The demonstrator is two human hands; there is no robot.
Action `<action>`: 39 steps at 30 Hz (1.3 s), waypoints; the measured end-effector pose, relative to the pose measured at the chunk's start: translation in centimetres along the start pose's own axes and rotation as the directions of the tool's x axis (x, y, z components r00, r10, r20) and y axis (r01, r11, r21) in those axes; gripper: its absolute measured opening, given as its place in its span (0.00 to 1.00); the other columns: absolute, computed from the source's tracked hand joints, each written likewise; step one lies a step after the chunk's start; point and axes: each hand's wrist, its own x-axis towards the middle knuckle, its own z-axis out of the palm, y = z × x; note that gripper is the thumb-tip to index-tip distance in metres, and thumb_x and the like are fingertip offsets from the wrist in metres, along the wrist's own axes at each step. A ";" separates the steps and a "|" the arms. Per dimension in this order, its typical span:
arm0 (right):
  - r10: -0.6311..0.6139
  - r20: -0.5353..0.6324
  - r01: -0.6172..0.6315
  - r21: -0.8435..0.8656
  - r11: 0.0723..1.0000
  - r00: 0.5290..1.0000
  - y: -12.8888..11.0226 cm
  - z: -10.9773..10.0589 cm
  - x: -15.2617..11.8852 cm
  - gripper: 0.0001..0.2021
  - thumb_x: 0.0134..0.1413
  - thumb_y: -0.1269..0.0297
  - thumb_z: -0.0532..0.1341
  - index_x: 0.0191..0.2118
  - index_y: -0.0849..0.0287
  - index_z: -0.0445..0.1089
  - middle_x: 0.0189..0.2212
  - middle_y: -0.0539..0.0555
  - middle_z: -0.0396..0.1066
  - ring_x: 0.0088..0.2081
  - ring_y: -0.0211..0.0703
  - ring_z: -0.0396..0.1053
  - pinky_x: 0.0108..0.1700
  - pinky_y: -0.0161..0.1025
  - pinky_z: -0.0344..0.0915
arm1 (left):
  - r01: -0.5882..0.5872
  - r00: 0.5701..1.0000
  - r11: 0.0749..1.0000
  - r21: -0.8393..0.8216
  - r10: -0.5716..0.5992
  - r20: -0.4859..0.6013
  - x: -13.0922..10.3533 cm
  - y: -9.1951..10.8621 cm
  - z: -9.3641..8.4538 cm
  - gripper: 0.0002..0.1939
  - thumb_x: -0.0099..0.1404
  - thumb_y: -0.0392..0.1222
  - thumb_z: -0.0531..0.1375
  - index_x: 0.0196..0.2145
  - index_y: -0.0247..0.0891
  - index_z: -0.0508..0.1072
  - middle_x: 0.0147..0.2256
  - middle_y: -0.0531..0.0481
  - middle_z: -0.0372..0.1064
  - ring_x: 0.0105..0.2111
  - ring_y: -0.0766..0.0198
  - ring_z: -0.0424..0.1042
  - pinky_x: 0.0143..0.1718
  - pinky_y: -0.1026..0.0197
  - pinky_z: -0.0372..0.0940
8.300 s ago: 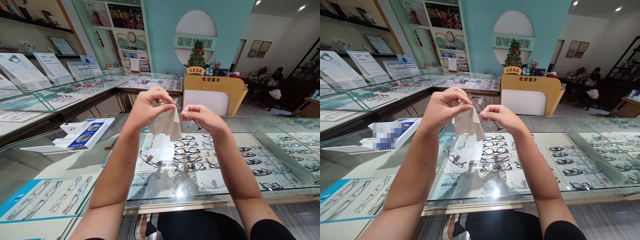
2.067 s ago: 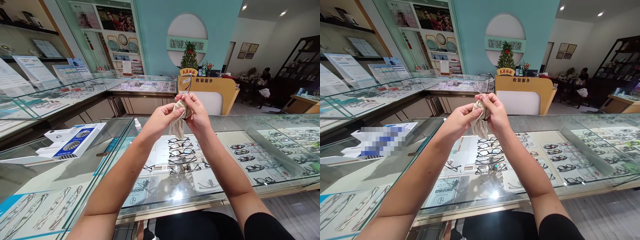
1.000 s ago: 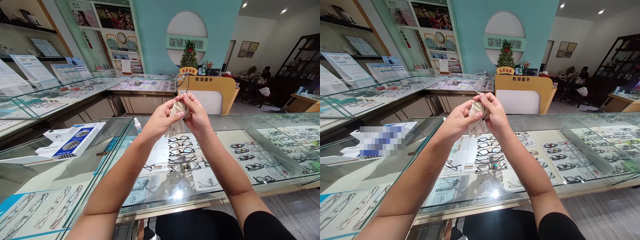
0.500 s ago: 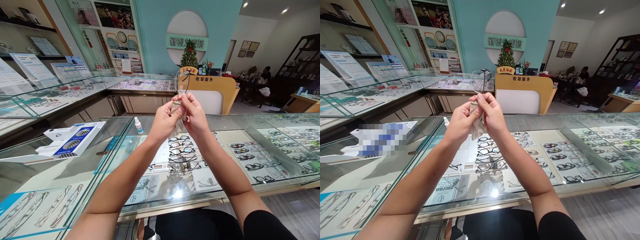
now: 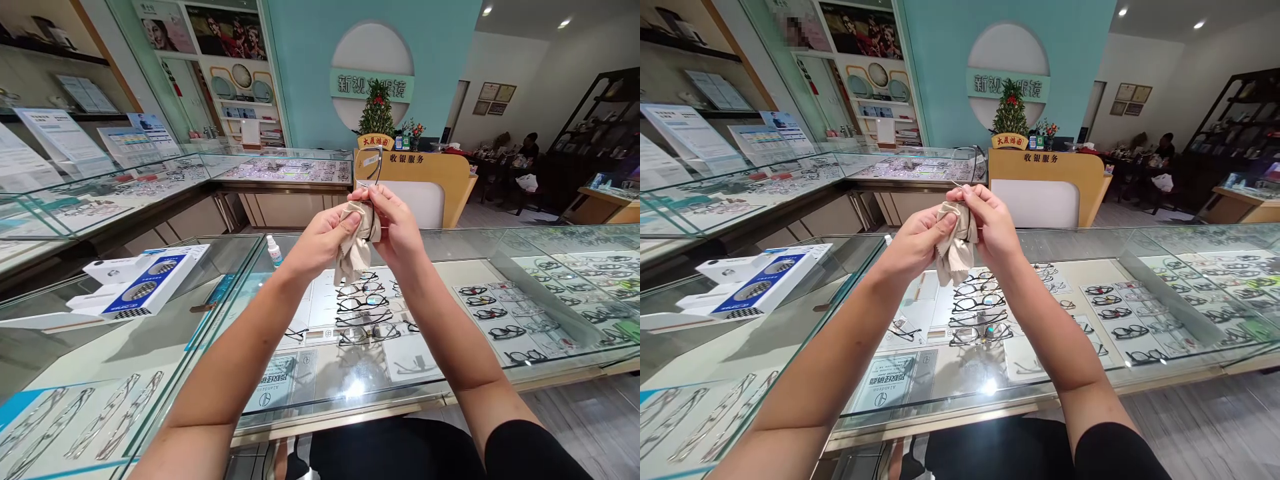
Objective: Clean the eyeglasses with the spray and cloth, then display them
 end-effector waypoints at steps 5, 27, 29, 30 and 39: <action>0.033 0.011 -0.033 -0.037 0.999 0.999 -0.1 -0.7 0.3 0.23 0.56 0.39 0.77 0.38 0.52 0.73 0.41 0.51 0.80 0.38 0.42 0.77 0.33 0.38 0.74 | -0.006 0.999 0.998 0.062 0.003 0.050 -0.2 0.3 -0.1 0.25 0.62 0.57 0.79 0.46 0.37 0.81 0.38 0.47 0.81 0.34 0.62 0.77 0.36 0.62 0.71; -0.182 -0.087 0.170 -0.136 0.976 0.979 0.6 -0.3 0.3 0.25 0.56 0.35 0.76 0.36 0.51 0.70 0.41 0.51 0.79 0.45 0.42 0.78 0.42 0.39 0.76 | -0.058 0.979 0.981 0.187 0.093 -0.182 0.0 -0.1 0.2 0.26 0.70 0.68 0.70 0.40 0.40 0.81 0.34 0.48 0.79 0.35 0.60 0.76 0.37 0.59 0.72; -0.218 -0.101 0.197 -0.183 0.963 0.971 0.0 -1.0 0.7 0.25 0.58 0.35 0.74 0.36 0.50 0.70 0.42 0.51 0.78 0.49 0.44 0.78 0.46 0.40 0.77 | -0.044 0.975 0.974 0.222 0.091 -0.204 0.0 0.1 -0.7 0.22 0.74 0.64 0.67 0.42 0.41 0.81 0.35 0.48 0.78 0.34 0.60 0.75 0.38 0.58 0.71; -0.225 -0.098 0.201 -0.205 0.958 0.969 -0.3 -1.4 0.8 0.25 0.58 0.34 0.74 0.37 0.50 0.70 0.42 0.52 0.78 0.51 0.44 0.78 0.48 0.41 0.77 | -0.034 0.970 0.966 0.257 0.094 -0.226 0.0 0.3 -1.1 0.19 0.76 0.61 0.65 0.43 0.41 0.81 0.34 0.49 0.76 0.33 0.60 0.73 0.37 0.58 0.70; -0.103 0.075 0.120 -0.288 0.950 0.992 -3.3 -3.1 0.6 0.24 0.61 0.35 0.73 0.36 0.50 0.68 0.36 0.49 0.77 0.44 0.43 0.78 0.49 0.44 0.77 | -0.033 0.879 0.663 0.748 0.375 -0.293 -0.6 2.6 -3.8 0.27 0.72 0.50 0.68 0.22 0.42 0.60 0.23 0.55 0.53 0.27 0.63 0.55 0.32 0.56 0.56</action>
